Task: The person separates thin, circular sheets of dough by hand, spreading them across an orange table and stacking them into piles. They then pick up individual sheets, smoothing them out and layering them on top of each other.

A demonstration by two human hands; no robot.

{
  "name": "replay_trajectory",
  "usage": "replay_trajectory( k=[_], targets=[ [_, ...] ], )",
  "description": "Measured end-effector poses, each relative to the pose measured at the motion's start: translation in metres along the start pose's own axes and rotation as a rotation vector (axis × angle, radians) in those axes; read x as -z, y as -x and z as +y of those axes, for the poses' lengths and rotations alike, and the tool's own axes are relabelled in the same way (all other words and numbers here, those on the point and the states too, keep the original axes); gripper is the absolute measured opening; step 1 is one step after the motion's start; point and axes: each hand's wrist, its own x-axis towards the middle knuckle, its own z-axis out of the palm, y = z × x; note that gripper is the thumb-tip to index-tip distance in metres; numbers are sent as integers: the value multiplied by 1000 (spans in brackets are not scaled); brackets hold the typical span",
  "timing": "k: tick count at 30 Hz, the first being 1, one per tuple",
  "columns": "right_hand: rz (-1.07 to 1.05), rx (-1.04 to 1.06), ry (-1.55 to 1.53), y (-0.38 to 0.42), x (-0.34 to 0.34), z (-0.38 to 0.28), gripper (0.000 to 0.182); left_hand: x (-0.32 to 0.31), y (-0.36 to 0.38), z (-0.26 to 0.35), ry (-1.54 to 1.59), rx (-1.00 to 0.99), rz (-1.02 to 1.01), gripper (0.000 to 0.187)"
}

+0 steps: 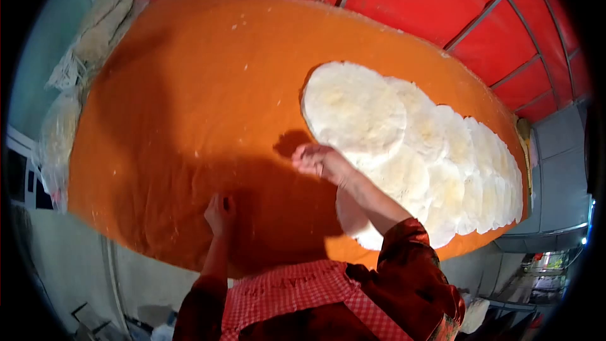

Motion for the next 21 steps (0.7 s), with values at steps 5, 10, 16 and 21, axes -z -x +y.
replay_trajectory(
  k=[5,10,16,21],
  targets=[
    [-259,-187,62,-10,0,70,19,4,2,1,-5,-2,-35,11],
    [-211,-359,85,-3,-26,87,18,3,1,3,-15,-20,-1,11],
    [22,315,-584,-20,7,-56,24,4,1,2,-24,-30,-9,10],
    [438,654,-200,-8,68,-116,13,1,2,2,-10,-11,-4,10]
  ],
)
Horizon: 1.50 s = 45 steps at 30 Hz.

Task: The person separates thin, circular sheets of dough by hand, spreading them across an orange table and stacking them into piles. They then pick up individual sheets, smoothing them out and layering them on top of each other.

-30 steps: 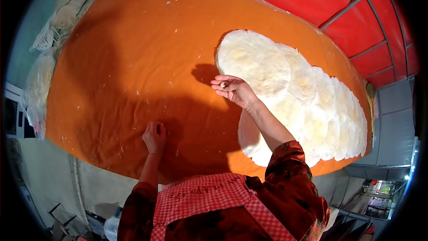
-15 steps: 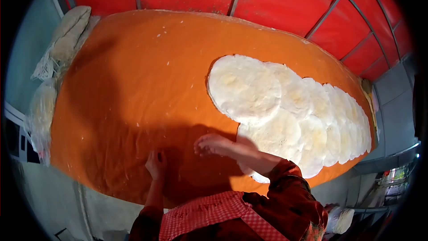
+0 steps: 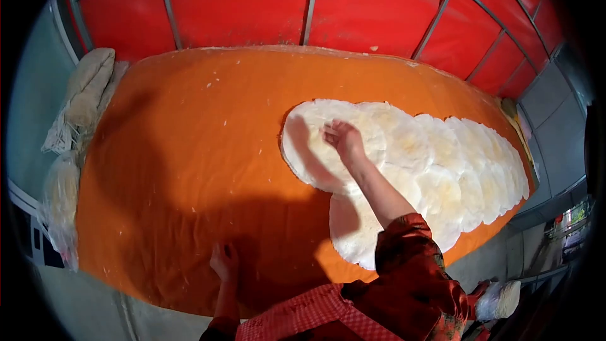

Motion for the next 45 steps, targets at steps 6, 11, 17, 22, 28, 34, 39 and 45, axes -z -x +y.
replay_trajectory(
  k=[6,11,17,22,28,34,39,45],
  targets=[
    [-213,655,1703,78,49,71,61,5,-3,10,58,4,-1,10],
    [-274,566,1871,89,57,72,68,2,4,1,58,47,-41,10],
    [-253,686,2134,78,65,93,55,1,3,0,62,31,-1,10],
    [-68,869,2110,56,78,121,45,0,6,0,11,10,27,11],
    [-145,447,2072,-15,85,65,19,-7,4,-8,-2,-29,30,14],
    [-142,867,2174,7,-61,-85,21,6,-1,2,87,-39,38,16],
    [-267,860,2103,160,-119,14,24,12,-1,-8,594,392,-193,20],
    [-758,723,1943,315,-101,211,17,87,2,-14,1853,824,-445,69]
  ],
)
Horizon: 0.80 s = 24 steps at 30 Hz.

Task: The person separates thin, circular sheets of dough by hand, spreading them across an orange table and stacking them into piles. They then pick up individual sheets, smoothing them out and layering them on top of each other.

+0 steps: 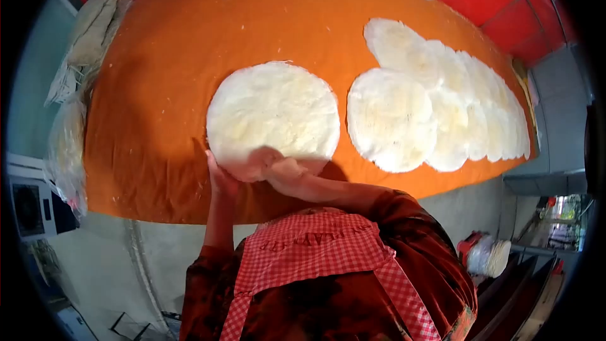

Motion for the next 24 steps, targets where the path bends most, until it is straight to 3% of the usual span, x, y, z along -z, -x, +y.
replay_trajectory(
  k=[1,2,4,5,6,9,11,13,15,18,22,24],
  targets=[
    [53,62,-37,6,-10,-12,18,21,4,-3,-44,23,38,66],
    [115,-54,78,10,3,-23,30,43,8,-9,-86,45,76,63],
    [242,-137,-73,14,-22,-20,37,63,13,-8,-93,85,47,47],
    [305,-176,-145,14,-36,-15,41,66,15,-9,-257,59,48,43],
    [91,-76,-311,22,7,0,33,63,15,-8,-420,29,46,39],
    [357,-164,-592,55,9,20,29,39,18,-5,-478,28,177,35],
    [349,-539,-814,79,10,36,23,34,16,-7,-387,51,241,35],
    [535,-819,-895,108,-20,59,16,40,13,-10,-320,66,232,34],
    [515,-1118,-1061,120,-22,81,15,44,10,-13,-341,51,275,33],
    [545,-1115,-1126,112,-4,90,14,50,8,-16,-350,38,279,33],
    [422,-1079,-1170,94,-21,106,16,50,8,-15,-352,59,242,32],
    [415,-1186,-1199,86,-25,112,18,55,7,-16,-331,38,216,31]
  ],
)
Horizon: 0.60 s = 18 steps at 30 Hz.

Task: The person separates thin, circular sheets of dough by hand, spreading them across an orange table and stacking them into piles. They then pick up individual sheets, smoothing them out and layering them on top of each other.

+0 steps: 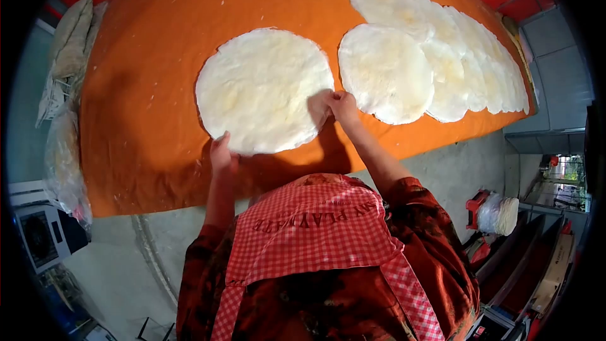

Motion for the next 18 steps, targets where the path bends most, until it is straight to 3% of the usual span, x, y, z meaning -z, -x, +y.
replay_trajectory(
  k=[6,9,12,15,16,18],
  targets=[
    [53,-167,-59,-19,-2,-13,25,0,-1,-3,26,0,40,31],
    [67,-85,-49,-13,-7,-30,20,-3,-1,-3,37,-13,30,32],
    [-48,-78,-285,-3,-4,-40,16,-1,-2,-5,54,-22,8,33],
    [18,-3,-227,2,0,-19,14,0,-4,-2,75,-23,-21,33],
    [17,-33,-90,2,4,-9,14,1,-1,-3,81,-18,-31,34],
    [138,140,203,-2,3,13,16,1,-3,-4,76,-16,-10,34]
  ],
)
